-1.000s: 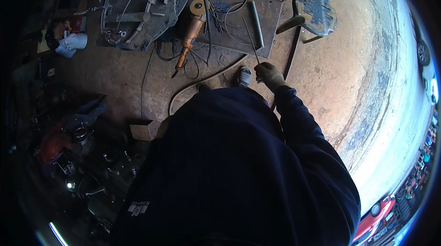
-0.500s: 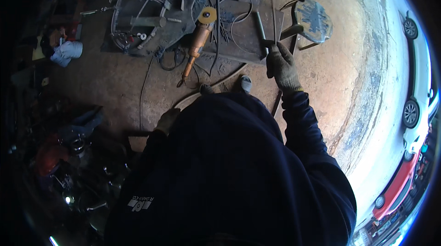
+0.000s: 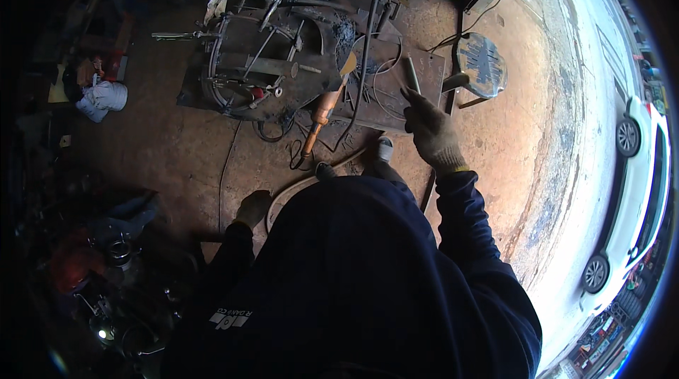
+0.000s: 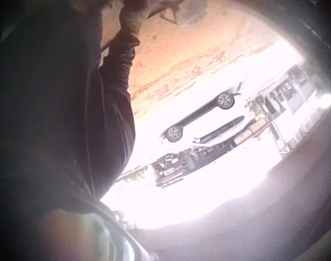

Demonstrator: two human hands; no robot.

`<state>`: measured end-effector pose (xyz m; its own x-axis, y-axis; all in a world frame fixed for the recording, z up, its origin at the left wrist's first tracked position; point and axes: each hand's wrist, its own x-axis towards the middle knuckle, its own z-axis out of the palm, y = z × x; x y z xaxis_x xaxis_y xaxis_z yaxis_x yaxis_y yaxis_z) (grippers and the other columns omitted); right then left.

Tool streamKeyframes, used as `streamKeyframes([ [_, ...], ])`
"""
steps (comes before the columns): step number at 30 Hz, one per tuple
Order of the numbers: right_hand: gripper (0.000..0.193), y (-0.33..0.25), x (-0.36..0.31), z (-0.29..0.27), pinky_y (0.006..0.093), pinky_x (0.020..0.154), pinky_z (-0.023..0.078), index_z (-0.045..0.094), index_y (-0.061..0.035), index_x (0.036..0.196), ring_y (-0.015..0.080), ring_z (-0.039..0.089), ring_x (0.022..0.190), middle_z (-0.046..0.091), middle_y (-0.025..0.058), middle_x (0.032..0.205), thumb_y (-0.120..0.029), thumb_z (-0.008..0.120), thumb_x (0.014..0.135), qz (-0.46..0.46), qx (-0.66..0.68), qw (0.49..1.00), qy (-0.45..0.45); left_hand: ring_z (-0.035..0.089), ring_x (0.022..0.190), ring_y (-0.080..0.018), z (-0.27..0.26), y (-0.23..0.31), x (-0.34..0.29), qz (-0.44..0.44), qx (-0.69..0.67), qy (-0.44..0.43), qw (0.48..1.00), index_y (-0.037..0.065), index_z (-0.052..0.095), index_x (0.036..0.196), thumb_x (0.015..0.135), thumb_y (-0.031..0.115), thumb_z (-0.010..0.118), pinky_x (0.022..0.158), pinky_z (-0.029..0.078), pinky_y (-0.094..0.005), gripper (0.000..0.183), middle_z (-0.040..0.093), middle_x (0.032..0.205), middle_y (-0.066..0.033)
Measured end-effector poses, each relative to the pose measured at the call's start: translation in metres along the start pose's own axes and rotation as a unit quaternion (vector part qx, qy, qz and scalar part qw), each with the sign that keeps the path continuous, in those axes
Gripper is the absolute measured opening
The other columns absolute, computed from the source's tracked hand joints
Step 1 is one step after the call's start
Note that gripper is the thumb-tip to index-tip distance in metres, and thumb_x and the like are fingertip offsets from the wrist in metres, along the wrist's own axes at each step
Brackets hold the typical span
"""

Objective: The person welds metal components together on a fabrication table and subsequently uses an angle grinder to smooth the edges of the metal.

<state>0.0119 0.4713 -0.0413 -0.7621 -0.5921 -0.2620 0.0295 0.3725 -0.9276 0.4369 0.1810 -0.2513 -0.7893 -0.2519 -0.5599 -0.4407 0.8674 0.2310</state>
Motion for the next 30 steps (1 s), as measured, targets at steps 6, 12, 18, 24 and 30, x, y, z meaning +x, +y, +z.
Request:
streamKeyframes([
  [6,0.039,-0.006,0.052,-0.005,0.0327,0.063,0.051,0.059,-0.0126,0.141,0.0159,0.063,0.066,0.066,0.0081,0.082,-0.017,0.055,0.102,-0.046,-0.194,0.977,-0.075,0.069,0.096,-0.0351,-0.108,0.1,0.014,0.005,-0.209,0.309,0.928,0.007,0.069,0.117,0.098,0.018,0.06,0.082,0.056,-0.0431,0.024,0.072,0.104,-0.0163],
  [12,0.037,0.006,0.102,-0.012,0.0479,0.08,0.055,0.059,-0.0175,0.138,0.0405,0.068,0.097,0.071,0.0203,0.108,-0.025,0.052,0.102,-0.117,-0.271,0.949,-0.108,0.07,0.081,-0.0274,-0.21,0.197,0.051,0.145,-0.174,0.344,0.911,0.004,0.067,0.12,0.092,0.004,0.069,0.066,0.054,-0.0375,0.028,0.071,0.097,-0.013],
  [18,0.039,-0.001,0.133,-0.009,0.0479,0.082,0.055,0.057,-0.0183,0.14,0.0399,0.069,0.098,0.071,0.0204,0.106,-0.026,0.051,0.102,-0.099,-0.307,0.935,-0.149,0.065,0.066,-0.0289,-0.234,0.218,0.092,0.161,-0.12,0.433,0.879,0.005,0.067,0.114,0.09,0.009,0.068,0.059,0.05,-0.0409,0.024,0.066,0.081,-0.01],
  [24,0.04,-0.012,0.149,-0.013,0.0476,0.08,0.056,0.057,-0.0176,0.14,0.0398,0.069,0.095,0.071,0.0209,0.105,-0.026,0.053,0.101,-0.067,-0.297,0.936,-0.176,0.07,0.081,-0.0288,-0.242,0.208,0.114,0.101,-0.083,0.48,0.867,0.012,0.069,0.12,0.09,0.013,0.07,0.069,0.056,-0.0411,0.03,0.07,0.094,-0.0082],
  [30,0.035,-0.03,0.149,-0.014,0.043,0.079,0.057,0.065,-0.0145,0.133,0.0384,0.071,0.093,0.072,0.0196,0.108,-0.023,0.057,0.1,0.047,-0.174,0.966,-0.187,0.07,0.09,-0.0314,-0.235,0.199,0.132,0.067,-0.076,0.481,0.871,0.013,0.072,0.116,0.089,0.015,0.071,0.077,0.057,-0.0427,0.027,0.072,0.099,-0.0107],
])
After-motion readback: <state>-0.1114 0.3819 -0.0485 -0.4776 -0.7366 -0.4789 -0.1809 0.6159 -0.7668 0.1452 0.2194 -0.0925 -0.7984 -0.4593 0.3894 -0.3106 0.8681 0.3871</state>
